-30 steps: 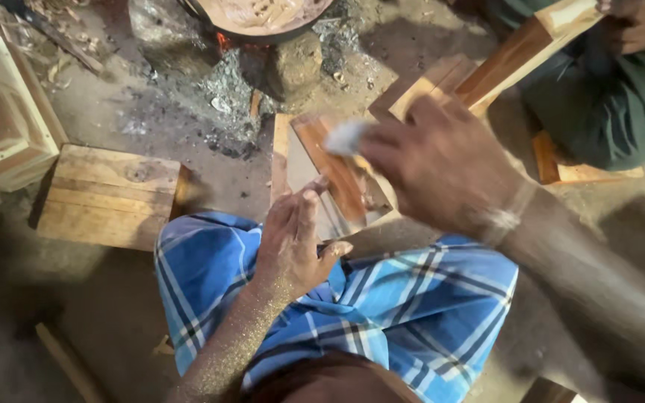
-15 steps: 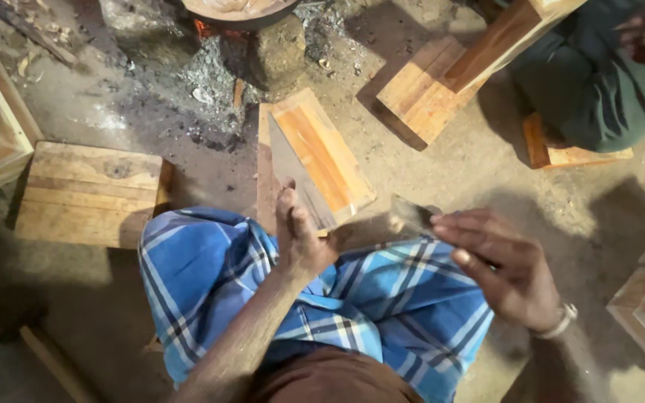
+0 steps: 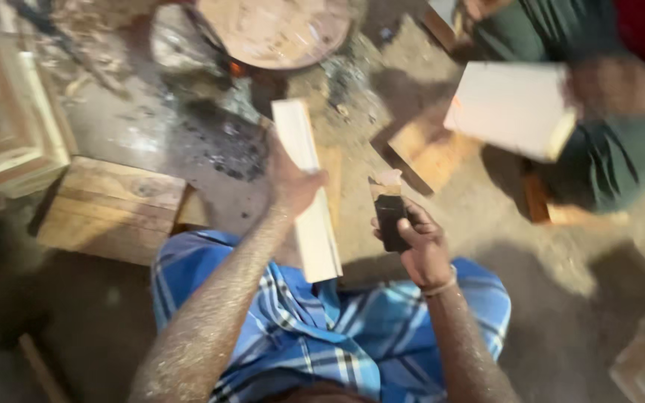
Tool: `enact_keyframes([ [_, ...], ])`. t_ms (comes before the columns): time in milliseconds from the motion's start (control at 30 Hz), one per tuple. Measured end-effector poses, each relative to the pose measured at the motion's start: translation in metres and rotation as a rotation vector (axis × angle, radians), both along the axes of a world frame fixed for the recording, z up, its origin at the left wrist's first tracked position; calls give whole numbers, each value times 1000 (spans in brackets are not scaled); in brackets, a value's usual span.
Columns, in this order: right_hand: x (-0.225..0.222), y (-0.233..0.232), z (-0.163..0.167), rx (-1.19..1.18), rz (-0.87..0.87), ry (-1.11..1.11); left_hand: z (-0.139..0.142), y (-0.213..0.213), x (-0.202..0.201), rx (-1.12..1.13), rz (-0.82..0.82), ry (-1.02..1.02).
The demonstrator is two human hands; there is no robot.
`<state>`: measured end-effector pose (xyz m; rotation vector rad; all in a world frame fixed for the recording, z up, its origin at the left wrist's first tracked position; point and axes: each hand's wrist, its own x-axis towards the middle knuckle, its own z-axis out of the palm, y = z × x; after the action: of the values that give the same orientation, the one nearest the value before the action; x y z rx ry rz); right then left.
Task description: The person sits on the floor and sands rectangular wooden planks using a sanding block. They repeatedly rub the block along the surfaces and edges, turning the planks to cover different sides. Another person nearby also sands wood.
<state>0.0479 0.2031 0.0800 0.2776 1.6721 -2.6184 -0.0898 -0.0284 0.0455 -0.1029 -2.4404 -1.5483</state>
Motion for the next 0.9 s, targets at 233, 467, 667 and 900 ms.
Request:
enact_keyframes([
  [233, -127, -49, -75, 133, 55, -14, -51, 9, 12, 187, 28, 102],
  [467, -176, -20, -79, 272, 224, -182, -47, 12, 18, 390, 169, 4],
  [667, -152, -29, -64, 580, 105, 305, -41, 10, 22, 389, 164, -9],
  [900, -156, -73, -56, 1292, -180, 467, -38, 13, 20, 435, 168, -55],
])
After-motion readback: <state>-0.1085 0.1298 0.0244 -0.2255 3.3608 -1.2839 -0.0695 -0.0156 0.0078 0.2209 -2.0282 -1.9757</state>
